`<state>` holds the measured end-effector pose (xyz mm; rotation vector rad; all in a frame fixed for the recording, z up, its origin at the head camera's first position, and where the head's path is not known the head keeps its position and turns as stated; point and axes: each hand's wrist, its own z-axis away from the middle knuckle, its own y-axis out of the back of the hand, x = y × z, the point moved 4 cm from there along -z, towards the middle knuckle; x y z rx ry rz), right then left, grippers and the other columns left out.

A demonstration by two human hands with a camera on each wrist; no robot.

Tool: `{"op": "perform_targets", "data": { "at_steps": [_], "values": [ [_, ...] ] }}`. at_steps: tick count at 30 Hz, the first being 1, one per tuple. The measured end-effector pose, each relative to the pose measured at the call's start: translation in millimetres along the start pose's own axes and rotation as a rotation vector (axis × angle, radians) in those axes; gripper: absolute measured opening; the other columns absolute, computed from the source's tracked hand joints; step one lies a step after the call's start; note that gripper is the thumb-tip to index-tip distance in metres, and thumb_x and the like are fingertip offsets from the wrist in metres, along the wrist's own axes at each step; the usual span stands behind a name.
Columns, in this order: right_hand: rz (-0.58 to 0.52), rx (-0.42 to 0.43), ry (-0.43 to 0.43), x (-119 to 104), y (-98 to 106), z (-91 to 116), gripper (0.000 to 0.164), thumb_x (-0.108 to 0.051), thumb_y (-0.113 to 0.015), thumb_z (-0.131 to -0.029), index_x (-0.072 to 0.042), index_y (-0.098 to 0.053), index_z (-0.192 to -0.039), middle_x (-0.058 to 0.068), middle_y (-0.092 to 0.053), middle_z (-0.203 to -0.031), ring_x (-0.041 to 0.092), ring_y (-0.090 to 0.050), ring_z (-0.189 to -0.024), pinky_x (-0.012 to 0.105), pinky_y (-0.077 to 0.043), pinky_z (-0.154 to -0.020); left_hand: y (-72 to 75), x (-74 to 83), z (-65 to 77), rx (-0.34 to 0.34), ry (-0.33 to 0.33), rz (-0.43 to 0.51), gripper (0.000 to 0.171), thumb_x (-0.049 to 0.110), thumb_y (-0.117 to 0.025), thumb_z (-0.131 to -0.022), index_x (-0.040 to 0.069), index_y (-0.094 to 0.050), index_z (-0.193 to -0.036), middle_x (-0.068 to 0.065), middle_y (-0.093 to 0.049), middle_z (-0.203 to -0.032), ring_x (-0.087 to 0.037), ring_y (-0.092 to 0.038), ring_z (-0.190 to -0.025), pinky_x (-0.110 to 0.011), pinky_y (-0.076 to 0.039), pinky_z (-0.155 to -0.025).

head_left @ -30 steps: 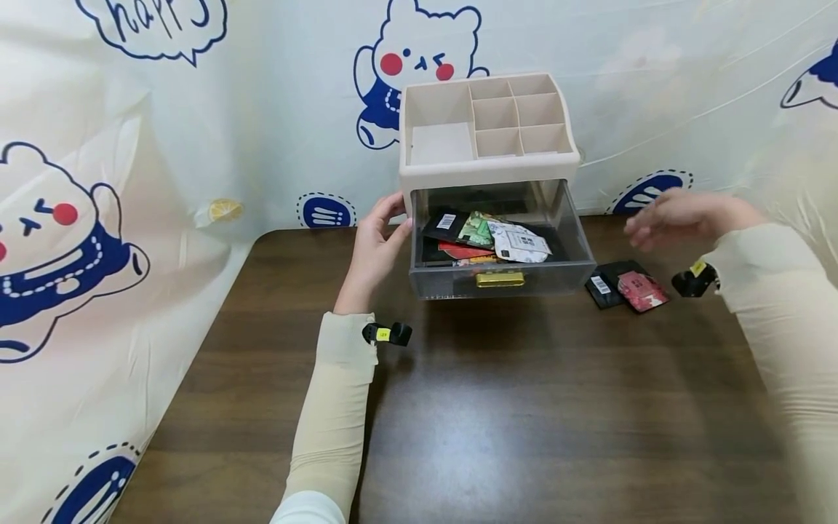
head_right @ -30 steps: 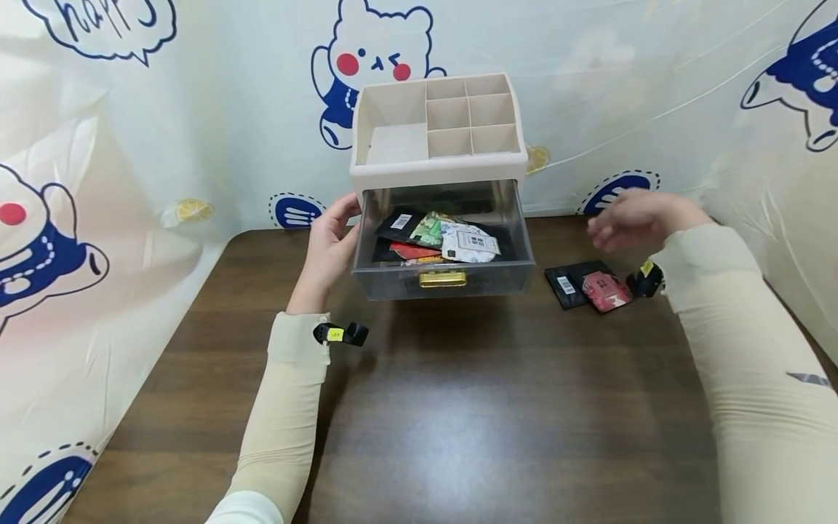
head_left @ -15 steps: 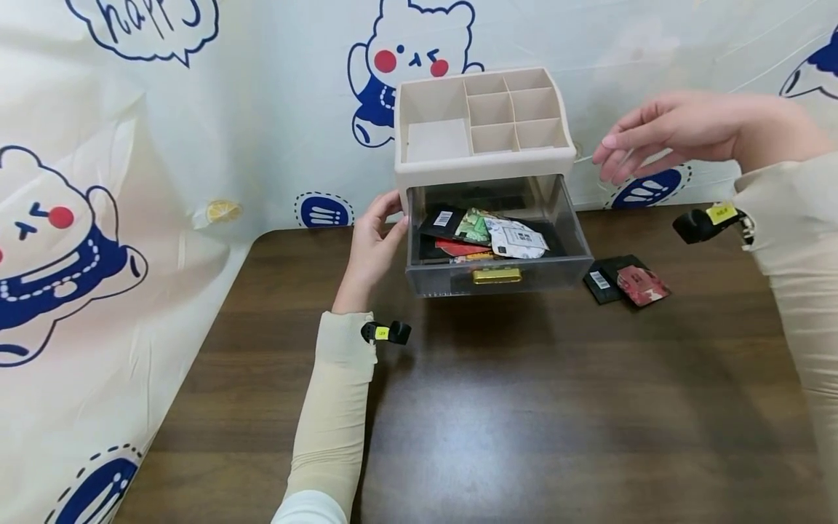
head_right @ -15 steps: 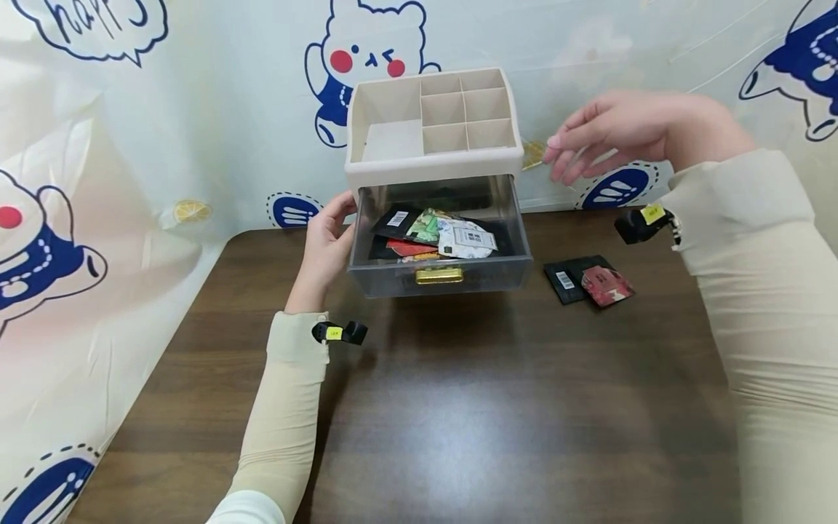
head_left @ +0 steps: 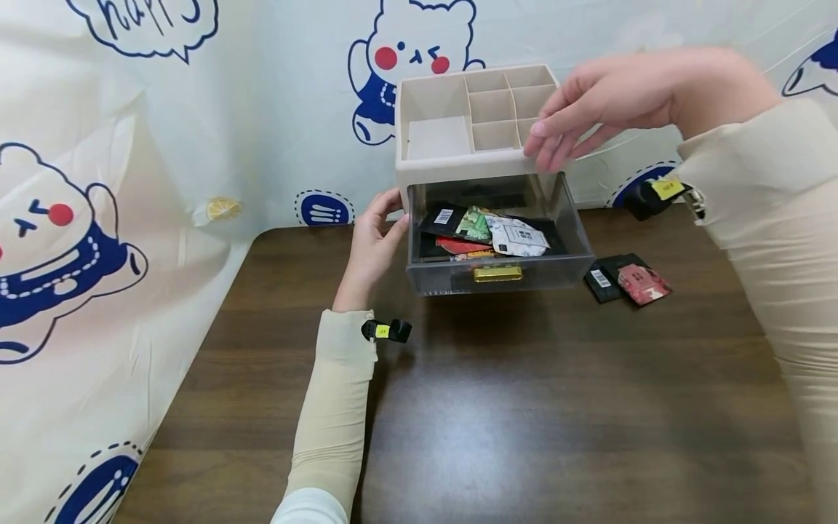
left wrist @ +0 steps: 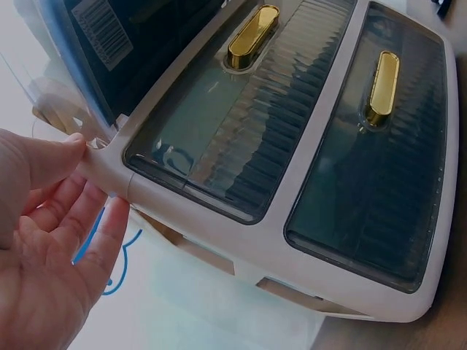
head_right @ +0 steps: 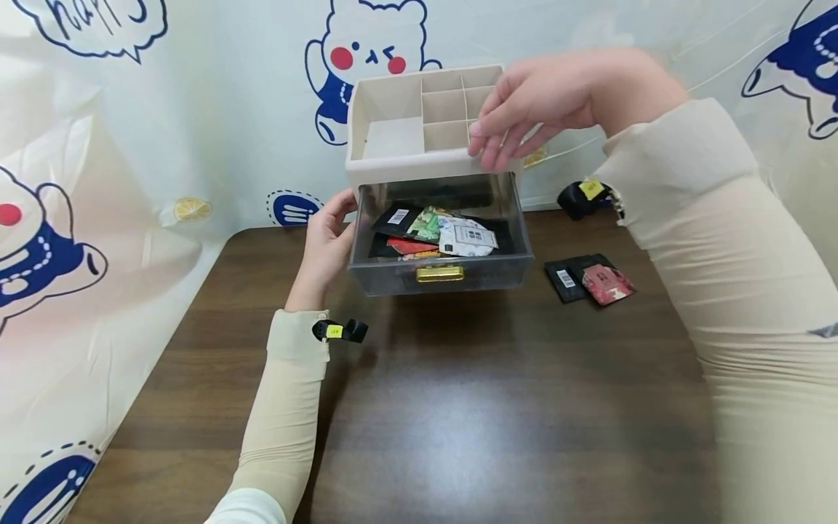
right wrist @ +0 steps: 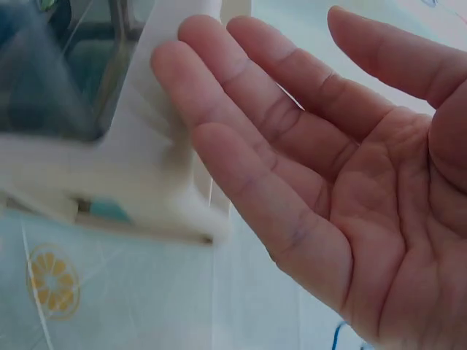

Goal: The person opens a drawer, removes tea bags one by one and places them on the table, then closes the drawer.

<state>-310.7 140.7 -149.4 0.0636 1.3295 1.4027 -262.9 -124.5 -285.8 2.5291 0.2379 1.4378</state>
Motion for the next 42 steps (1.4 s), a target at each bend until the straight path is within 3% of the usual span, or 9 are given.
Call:
{"op": "perform_targets", "data": {
  "at_steps": [6,11,16,23,32,38,42],
  "values": [
    [0.066,-0.171,0.014,-24.1,-19.0,-16.2,0.042,-0.037,-0.052,-0.093,-0.006,-0.054,-0.122,0.009,-0.06,-0.116,0.02,-0.054,-0.106,0.042,-0.037,-0.099,0.1,-0.1,-2.1,-0.006,-0.005,0.014,0.035,-0.005,-0.052,-0.09,-0.007,-0.048,-0.125,-0.021,-0.05,-0.117,-0.019,-0.049,-0.108,-0.044,-0.048,-0.085],
    [0.065,-0.261,-0.02,-26.8,-35.4,-27.0,0.042,-0.033,-0.049,-0.095,-0.003,-0.051,-0.125,0.013,-0.054,-0.125,0.024,-0.048,-0.113,0.05,-0.032,-0.101,-0.4,0.3,-2.3,-0.019,0.005,0.004,0.035,-0.003,-0.052,-0.09,-0.006,-0.048,-0.125,-0.021,-0.05,-0.118,-0.018,-0.049,-0.109,-0.043,-0.048,-0.086],
    [0.064,-0.31,-0.099,-22.5,-47.6,-32.9,0.042,-0.027,-0.048,-0.096,-0.002,-0.045,-0.13,0.018,-0.044,-0.131,0.029,-0.041,-0.118,0.052,-0.031,-0.101,-0.3,1.1,-2.6,-0.03,0.015,-0.013,0.036,-0.002,-0.053,-0.091,-0.006,-0.048,-0.126,-0.02,-0.05,-0.119,-0.018,-0.048,-0.11,-0.042,-0.047,-0.087],
    [0.129,-0.31,-0.102,-23.5,-51.1,-39.3,0.033,-0.023,-0.046,-0.097,-0.003,-0.056,-0.121,0.013,-0.059,-0.114,0.027,-0.05,-0.106,0.053,-0.034,-0.098,0.7,1.9,-2.9,-0.035,0.004,-0.006,0.036,-0.002,-0.052,-0.09,-0.006,-0.048,-0.126,-0.021,-0.051,-0.118,-0.019,-0.049,-0.109,-0.042,-0.048,-0.087],
    [0.149,-0.356,-0.124,-24.9,-55.9,-43.4,0.031,-0.022,-0.045,-0.097,-0.003,-0.054,-0.12,0.013,-0.059,-0.107,0.025,-0.053,-0.096,0.045,-0.042,-0.089,1.5,1.7,-1.5,-0.033,-0.019,0.0,0.034,-0.003,-0.053,-0.09,-0.008,-0.048,-0.124,-0.022,-0.051,-0.115,-0.02,-0.049,-0.108,-0.041,-0.048,-0.086],
    [0.18,-0.394,-0.073,-28.5,-58.8,-48.1,0.023,-0.02,-0.047,-0.096,-0.007,-0.057,-0.112,0.012,-0.057,-0.099,0.027,-0.052,-0.089,0.038,-0.045,-0.075,2.6,1.0,-0.7,-0.027,-0.009,-0.006,0.035,-0.003,-0.053,-0.09,-0.007,-0.048,-0.124,-0.021,-0.051,-0.116,-0.019,-0.049,-0.108,-0.041,-0.048,-0.086],
    [0.194,-0.419,-0.018,-30.0,-59.1,-50.5,0.02,-0.017,-0.048,-0.095,-0.006,-0.06,-0.106,0.013,-0.058,-0.098,0.028,-0.053,-0.088,0.04,-0.046,-0.075,2.6,1.0,-0.6,-0.03,-0.013,-0.001,0.035,-0.004,-0.052,-0.09,-0.008,-0.048,-0.124,-0.022,-0.051,-0.116,-0.02,-0.049,-0.109,-0.041,-0.048,-0.086]
  ]
}}
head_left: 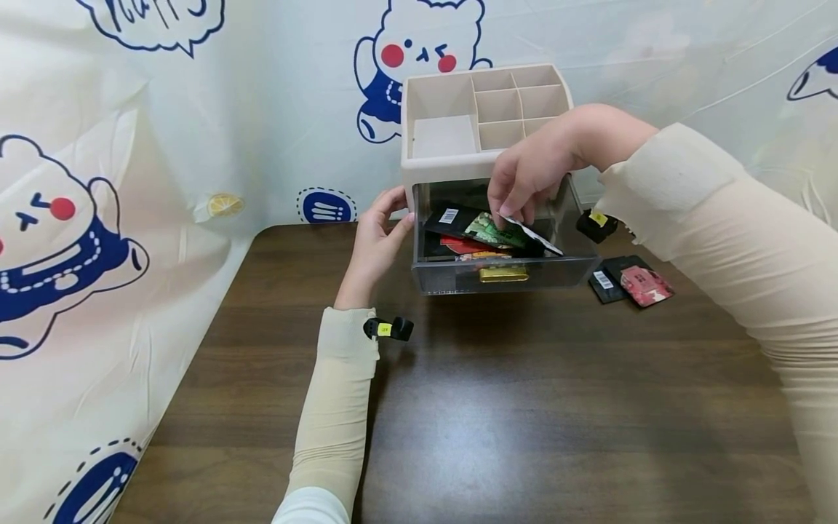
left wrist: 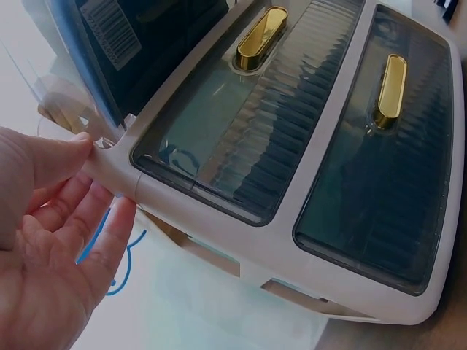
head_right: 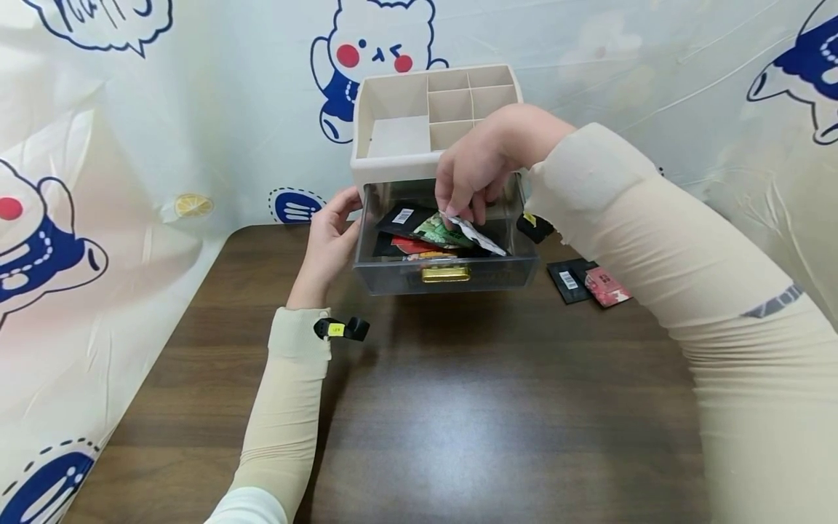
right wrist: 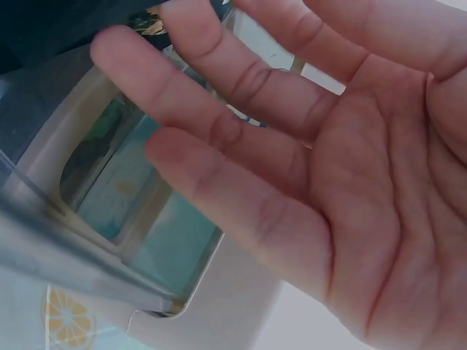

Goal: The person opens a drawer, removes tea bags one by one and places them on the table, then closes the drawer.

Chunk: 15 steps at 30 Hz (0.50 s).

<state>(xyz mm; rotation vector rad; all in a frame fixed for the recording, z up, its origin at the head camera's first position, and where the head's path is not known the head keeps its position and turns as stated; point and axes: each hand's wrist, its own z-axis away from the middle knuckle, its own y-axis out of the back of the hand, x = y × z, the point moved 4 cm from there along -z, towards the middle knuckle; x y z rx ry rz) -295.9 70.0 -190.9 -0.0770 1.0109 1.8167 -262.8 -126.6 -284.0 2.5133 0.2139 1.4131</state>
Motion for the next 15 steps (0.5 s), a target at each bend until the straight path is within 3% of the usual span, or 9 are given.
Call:
{"op": "perform_targets", "data": {
  "at_steps": [5,15],
  "values": [
    [0.006,-0.011,0.037,1.7,1.3,0.3,0.015,-0.015,-0.049,-0.095,-0.003,-0.059,-0.097,0.012,-0.057,-0.094,0.029,-0.052,-0.088,0.04,-0.045,-0.075,-0.9,0.0,-1.0,-0.003,0.004,0.001,0.035,-0.004,-0.052,-0.09,-0.008,-0.048,-0.124,-0.022,-0.051,-0.116,-0.02,-0.049,-0.109,-0.041,-0.048,-0.087],
    [0.007,0.077,0.082,-1.5,6.4,4.0,0.011,-0.015,-0.051,-0.094,-0.005,-0.057,-0.097,0.012,-0.053,-0.095,0.026,-0.047,-0.083,0.032,-0.04,-0.064,-0.2,0.3,-0.7,-0.002,-0.01,0.001,0.035,-0.004,-0.052,-0.09,-0.01,-0.047,-0.124,-0.024,-0.051,-0.116,-0.022,-0.049,-0.11,-0.042,-0.048,-0.087]
  ]
}}
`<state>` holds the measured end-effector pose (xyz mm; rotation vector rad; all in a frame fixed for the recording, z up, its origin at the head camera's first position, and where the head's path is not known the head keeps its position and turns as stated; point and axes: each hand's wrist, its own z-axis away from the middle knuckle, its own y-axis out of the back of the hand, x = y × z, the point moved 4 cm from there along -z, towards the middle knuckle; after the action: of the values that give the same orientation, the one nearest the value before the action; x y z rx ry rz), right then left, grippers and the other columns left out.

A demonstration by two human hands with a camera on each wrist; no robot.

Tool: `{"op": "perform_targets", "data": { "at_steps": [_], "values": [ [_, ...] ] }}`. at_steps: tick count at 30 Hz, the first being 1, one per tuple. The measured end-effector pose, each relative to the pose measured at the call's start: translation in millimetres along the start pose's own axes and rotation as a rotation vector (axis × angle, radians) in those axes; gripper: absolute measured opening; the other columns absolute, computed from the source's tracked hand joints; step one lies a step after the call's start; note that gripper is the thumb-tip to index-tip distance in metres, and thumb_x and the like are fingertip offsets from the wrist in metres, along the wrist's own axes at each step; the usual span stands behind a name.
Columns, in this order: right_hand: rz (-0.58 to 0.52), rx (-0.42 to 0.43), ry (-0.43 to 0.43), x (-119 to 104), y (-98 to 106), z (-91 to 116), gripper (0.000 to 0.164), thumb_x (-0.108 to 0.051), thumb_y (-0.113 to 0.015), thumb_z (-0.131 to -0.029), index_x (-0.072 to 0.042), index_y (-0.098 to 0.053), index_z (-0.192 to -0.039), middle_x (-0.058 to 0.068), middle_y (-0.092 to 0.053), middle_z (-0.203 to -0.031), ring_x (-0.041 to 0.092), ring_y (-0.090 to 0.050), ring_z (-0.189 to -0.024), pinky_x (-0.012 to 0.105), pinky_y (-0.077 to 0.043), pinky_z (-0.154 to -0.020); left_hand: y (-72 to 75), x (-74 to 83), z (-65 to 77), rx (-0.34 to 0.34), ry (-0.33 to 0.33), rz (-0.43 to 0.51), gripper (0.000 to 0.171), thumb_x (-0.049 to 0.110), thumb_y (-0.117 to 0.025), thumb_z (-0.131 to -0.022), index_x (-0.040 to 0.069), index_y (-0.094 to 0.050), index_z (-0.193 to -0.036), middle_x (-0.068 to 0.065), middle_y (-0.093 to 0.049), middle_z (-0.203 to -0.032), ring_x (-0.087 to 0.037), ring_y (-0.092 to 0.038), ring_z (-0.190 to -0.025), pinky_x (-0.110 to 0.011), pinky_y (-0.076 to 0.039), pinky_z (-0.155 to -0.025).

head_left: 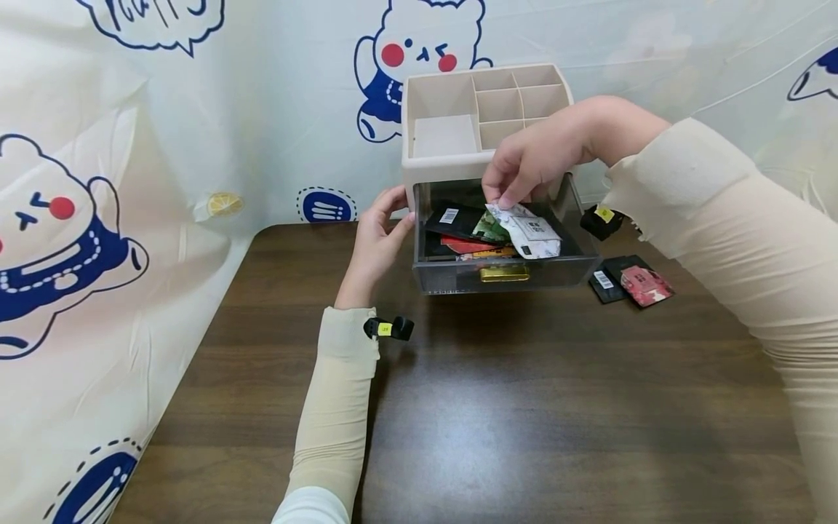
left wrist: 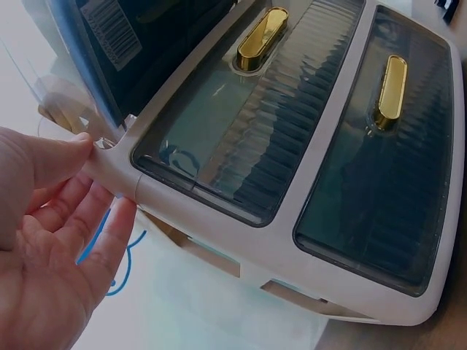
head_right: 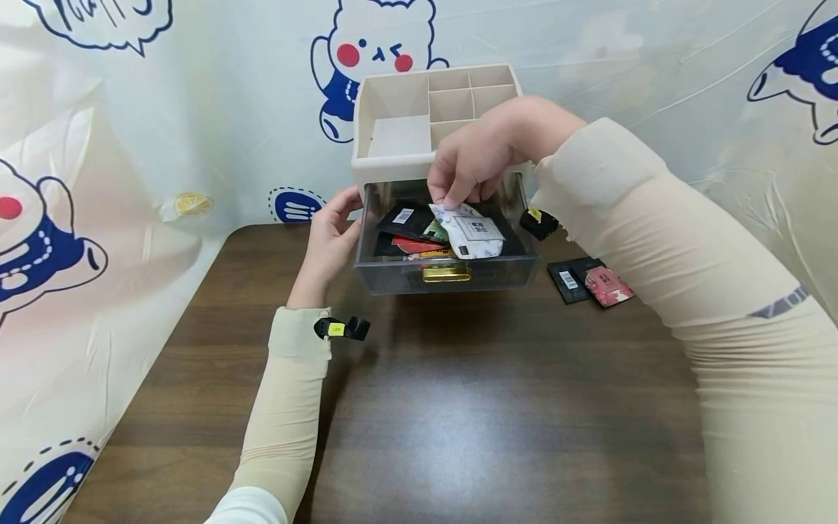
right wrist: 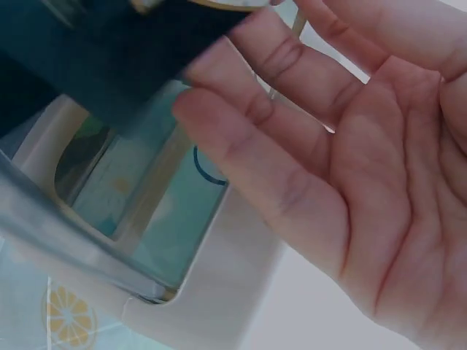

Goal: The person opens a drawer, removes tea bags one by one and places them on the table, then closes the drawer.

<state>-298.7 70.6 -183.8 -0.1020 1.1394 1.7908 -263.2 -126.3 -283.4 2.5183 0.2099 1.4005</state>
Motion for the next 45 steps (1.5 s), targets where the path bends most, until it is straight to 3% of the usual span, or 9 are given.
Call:
{"op": "perform_targets", "data": {
  "at_steps": [14,19,21,25,28,33,39,45],
  "values": [
    [-0.007,0.077,-0.016,-2.9,9.5,15.3,0.01,-0.011,-0.049,-0.095,-0.005,-0.056,-0.099,0.012,-0.057,-0.102,0.026,-0.05,-0.09,0.035,-0.043,-0.07,-1.5,0.9,-0.6,0.001,0.012,0.009,0.036,-0.004,-0.052,-0.09,-0.008,-0.047,-0.125,-0.023,-0.05,-0.117,-0.021,-0.049,-0.11,-0.04,-0.047,-0.088],
    [0.01,0.125,-0.018,-1.6,14.5,24.9,0.013,-0.013,-0.051,-0.094,-0.005,-0.058,-0.102,0.012,-0.058,-0.104,0.026,-0.051,-0.088,0.03,-0.043,-0.063,-3.7,-0.2,-1.7,-0.024,0.02,-0.003,0.036,-0.003,-0.052,-0.09,-0.008,-0.046,-0.126,-0.023,-0.05,-0.118,-0.022,-0.049,-0.11,-0.04,-0.047,-0.088],
    [0.009,0.154,-0.013,-1.0,17.7,27.4,0.014,-0.013,-0.05,-0.095,-0.004,-0.057,-0.103,0.012,-0.058,-0.105,0.027,-0.051,-0.088,0.028,-0.041,-0.058,-0.7,0.1,-2.1,-0.021,0.02,-0.011,0.036,-0.003,-0.052,-0.09,-0.008,-0.047,-0.125,-0.023,-0.05,-0.118,-0.022,-0.049,-0.109,-0.04,-0.047,-0.088],
    [-0.002,0.252,-0.068,6.4,29.0,34.1,0.018,-0.013,-0.049,-0.095,-0.004,-0.054,-0.109,0.011,-0.053,-0.112,0.026,-0.047,-0.096,0.029,-0.046,-0.068,8.1,1.7,-4.3,0.0,0.007,-0.031,0.035,-0.004,-0.052,-0.09,-0.008,-0.047,-0.125,-0.022,-0.051,-0.116,-0.021,-0.05,-0.108,-0.04,-0.048,-0.087],
    [-0.044,0.358,-0.139,21.3,41.1,42.8,0.022,-0.018,-0.05,-0.095,-0.007,-0.052,-0.114,0.009,-0.048,-0.117,0.026,-0.043,-0.101,0.033,-0.047,-0.08,10.6,1.3,-5.0,0.004,0.002,-0.042,0.035,-0.005,-0.052,-0.09,-0.007,-0.047,-0.125,-0.022,-0.051,-0.116,-0.021,-0.05,-0.108,-0.039,-0.048,-0.087],
    [-0.159,0.489,-0.225,58.4,59.3,64.0,0.026,-0.024,-0.047,-0.096,-0.009,-0.049,-0.117,0.007,-0.044,-0.118,0.026,-0.044,-0.101,0.027,-0.051,-0.075,7.9,-2.5,-2.0,0.003,0.01,-0.034,0.035,-0.004,-0.051,-0.09,-0.008,-0.047,-0.125,-0.022,-0.051,-0.117,-0.021,-0.049,-0.109,-0.04,-0.047,-0.088],
    [-0.325,0.517,-0.325,117.5,72.1,95.3,0.027,-0.03,-0.045,-0.096,-0.018,-0.051,-0.119,-0.001,-0.05,-0.113,0.019,-0.048,-0.098,0.028,-0.049,-0.075,3.8,-3.5,-1.8,0.013,0.005,-0.012,0.036,-0.004,-0.051,-0.09,-0.008,-0.047,-0.126,-0.022,-0.051,-0.118,-0.02,-0.049,-0.11,-0.04,-0.048,-0.087],
    [-0.573,0.477,-0.371,177.9,62.5,117.3,0.017,-0.025,-0.045,-0.097,-0.027,-0.061,-0.099,-0.009,-0.058,-0.095,0.014,-0.054,-0.088,0.032,-0.048,-0.073,1.8,-2.3,-1.8,0.019,0.001,-0.003,0.035,-0.002,-0.052,-0.091,-0.007,-0.047,-0.125,-0.022,-0.051,-0.117,-0.02,-0.049,-0.108,-0.041,-0.047,-0.087]
  ]
}}
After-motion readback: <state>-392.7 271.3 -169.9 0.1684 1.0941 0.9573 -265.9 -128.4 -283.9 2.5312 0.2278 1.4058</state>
